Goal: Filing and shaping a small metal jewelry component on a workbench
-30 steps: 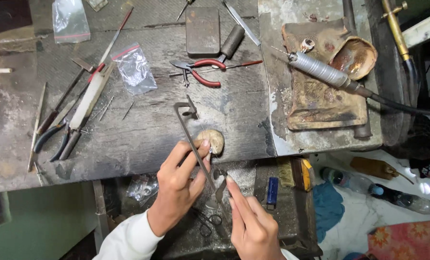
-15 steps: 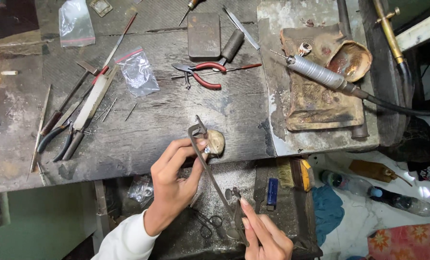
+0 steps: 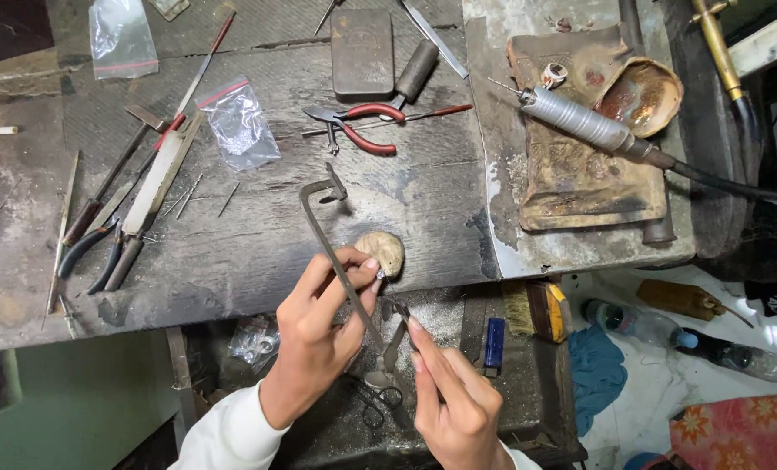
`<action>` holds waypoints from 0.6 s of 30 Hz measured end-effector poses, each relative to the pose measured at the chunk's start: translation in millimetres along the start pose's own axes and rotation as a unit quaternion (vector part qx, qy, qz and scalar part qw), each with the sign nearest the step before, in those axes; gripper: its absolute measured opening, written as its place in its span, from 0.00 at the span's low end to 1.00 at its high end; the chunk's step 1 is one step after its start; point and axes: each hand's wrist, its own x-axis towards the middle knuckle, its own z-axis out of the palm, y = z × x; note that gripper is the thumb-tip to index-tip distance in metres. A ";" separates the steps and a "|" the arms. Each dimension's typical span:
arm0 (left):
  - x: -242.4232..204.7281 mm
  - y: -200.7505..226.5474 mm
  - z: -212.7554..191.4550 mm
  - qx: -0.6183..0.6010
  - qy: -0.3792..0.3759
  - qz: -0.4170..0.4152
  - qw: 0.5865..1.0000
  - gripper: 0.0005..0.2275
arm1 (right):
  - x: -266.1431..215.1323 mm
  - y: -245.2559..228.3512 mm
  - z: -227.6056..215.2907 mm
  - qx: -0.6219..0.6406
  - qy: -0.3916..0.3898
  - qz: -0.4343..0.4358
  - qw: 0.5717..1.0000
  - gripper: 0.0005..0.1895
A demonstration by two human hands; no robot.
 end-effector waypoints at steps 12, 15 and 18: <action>6.7 1.4 -5.9 -0.013 -0.036 -0.016 0.999 0.08 | 3.8 2.4 0.2 0.002 0.003 0.010 1.000 0.15; 4.2 -2.2 -6.5 -0.008 -0.047 -0.022 0.999 0.08 | 6.1 0.9 -1.5 0.009 -0.013 0.019 1.000 0.15; 7.5 0.6 -4.5 -0.010 -0.026 -0.004 1.000 0.08 | 3.3 -2.2 -5.8 0.002 -0.011 0.039 0.999 0.14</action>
